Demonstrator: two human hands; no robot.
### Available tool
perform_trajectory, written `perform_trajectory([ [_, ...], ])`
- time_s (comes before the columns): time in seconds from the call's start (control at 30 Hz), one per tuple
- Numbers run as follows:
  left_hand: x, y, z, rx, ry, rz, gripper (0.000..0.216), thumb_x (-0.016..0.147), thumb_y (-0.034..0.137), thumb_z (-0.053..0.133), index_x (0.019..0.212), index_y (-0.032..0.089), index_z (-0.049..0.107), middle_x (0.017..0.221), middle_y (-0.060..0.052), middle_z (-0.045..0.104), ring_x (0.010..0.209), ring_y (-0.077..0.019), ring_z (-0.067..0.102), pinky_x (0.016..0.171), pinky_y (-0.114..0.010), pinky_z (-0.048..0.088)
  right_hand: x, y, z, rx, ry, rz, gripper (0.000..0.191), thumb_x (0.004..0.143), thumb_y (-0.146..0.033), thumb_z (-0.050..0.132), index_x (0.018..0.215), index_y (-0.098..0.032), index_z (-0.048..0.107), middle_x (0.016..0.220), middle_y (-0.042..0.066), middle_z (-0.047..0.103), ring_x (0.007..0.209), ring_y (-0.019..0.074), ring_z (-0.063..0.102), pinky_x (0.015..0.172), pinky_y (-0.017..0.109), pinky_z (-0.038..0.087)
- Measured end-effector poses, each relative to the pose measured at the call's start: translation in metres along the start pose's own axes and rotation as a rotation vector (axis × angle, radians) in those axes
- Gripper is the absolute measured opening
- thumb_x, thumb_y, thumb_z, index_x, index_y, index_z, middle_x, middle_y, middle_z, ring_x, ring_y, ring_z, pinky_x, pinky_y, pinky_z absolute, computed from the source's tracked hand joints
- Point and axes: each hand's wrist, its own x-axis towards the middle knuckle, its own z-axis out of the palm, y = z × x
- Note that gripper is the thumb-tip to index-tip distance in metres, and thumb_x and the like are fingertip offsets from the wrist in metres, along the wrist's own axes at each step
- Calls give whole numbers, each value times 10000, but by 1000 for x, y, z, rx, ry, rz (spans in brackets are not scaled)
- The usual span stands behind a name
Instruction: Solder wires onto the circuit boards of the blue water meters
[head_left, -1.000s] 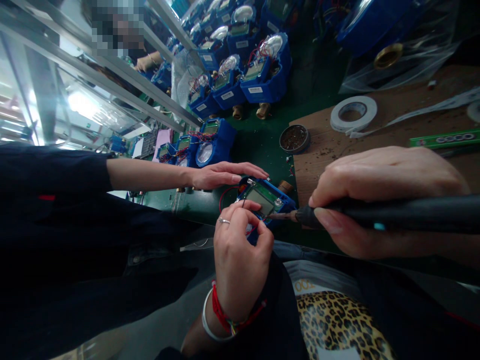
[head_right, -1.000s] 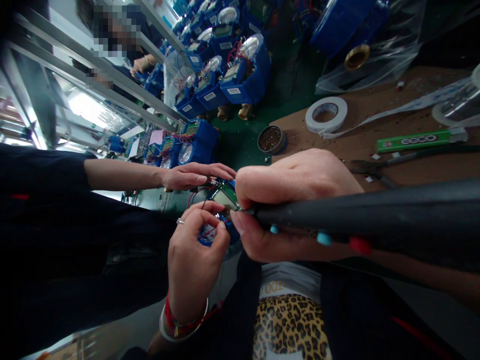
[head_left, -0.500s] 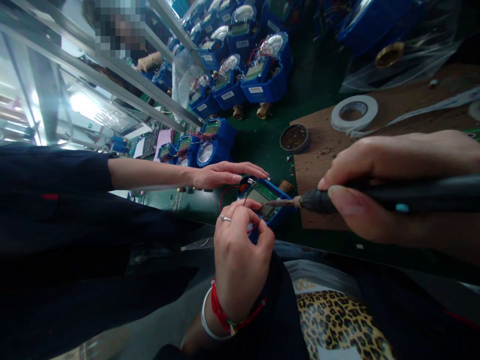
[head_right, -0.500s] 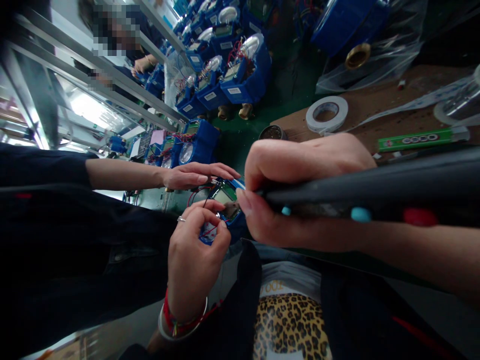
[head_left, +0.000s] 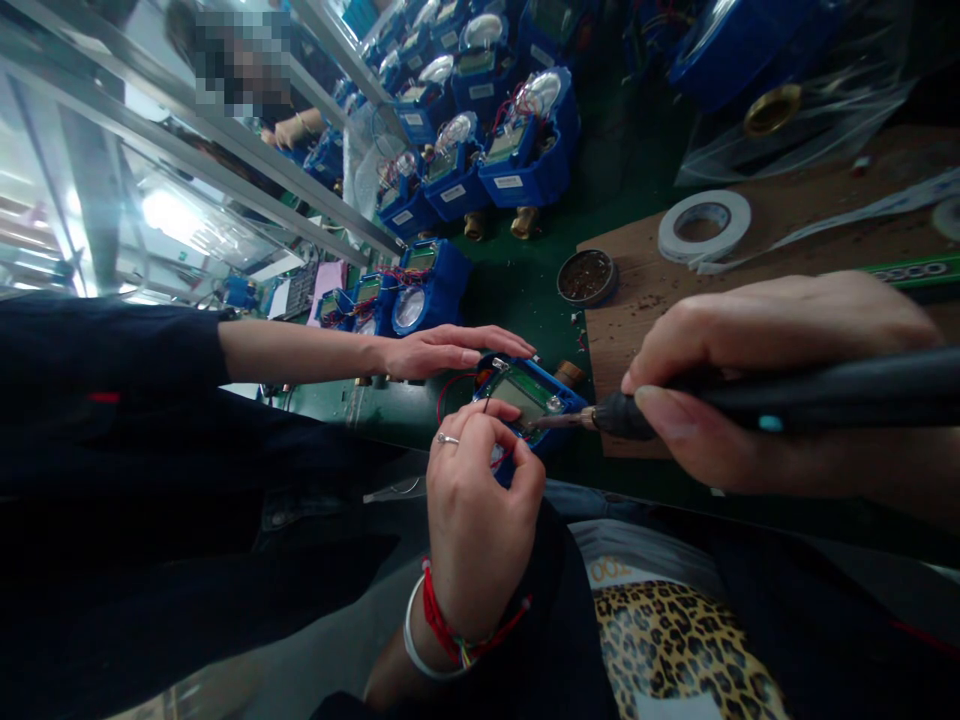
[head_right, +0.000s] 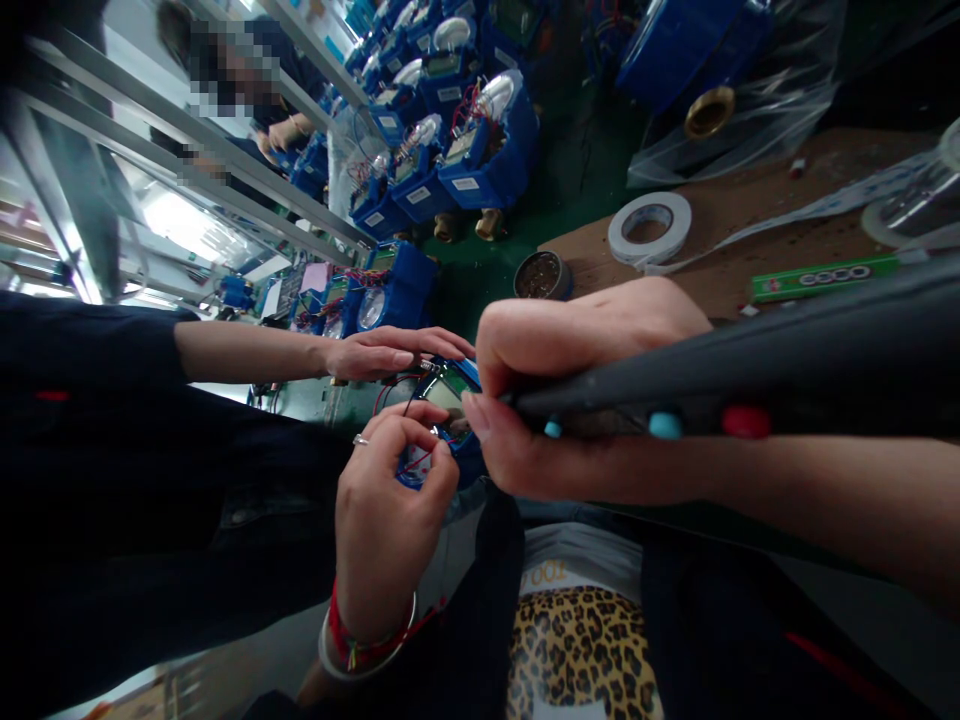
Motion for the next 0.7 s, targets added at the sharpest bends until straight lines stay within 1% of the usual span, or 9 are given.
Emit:
perform_trajectory([
  [0.07,0,0,0,-1,-3,-2,254,756,11,589,728,235,472,943,-39,641,932,-250,619,823,-475,502,-1,1,4,-2,7,-28,236,892,-249,476,666,-207,532,573,-18,577,463,89,481,471,244,381],
  [0.17,0,0,1,-5,-1,-3,243,760,19,589,732,232,476,945,-45,638,941,-254,619,830,-474,497,-3,3,8,1,-10,-28,223,891,-247,482,680,-209,542,580,-10,581,486,98,505,498,249,395],
  [0.33,0,1,1,-19,9,8,228,758,34,591,729,228,475,936,-55,638,921,-262,619,810,-480,497,-5,3,10,1,-41,-40,227,904,-266,473,697,-213,549,601,-5,593,519,106,526,525,257,402],
  [0.47,-1,0,2,-14,5,-3,236,751,40,596,729,241,474,943,-52,643,924,-257,615,813,-484,502,-6,4,11,5,-37,-56,223,899,-263,480,692,-215,547,604,-8,596,522,103,522,524,257,401],
  [0.57,-1,0,2,-21,28,11,236,741,48,604,718,241,470,932,-46,647,917,-250,617,806,-468,507,-5,5,11,10,-36,-62,222,897,-268,488,689,-216,546,612,-9,602,526,100,528,524,254,404],
  [0.7,0,2,0,8,-9,-17,183,782,64,565,728,212,472,958,-50,647,945,-226,613,844,-433,490,-5,4,11,16,-53,-43,235,907,-293,482,694,-220,551,614,-6,607,532,104,535,524,260,406],
])
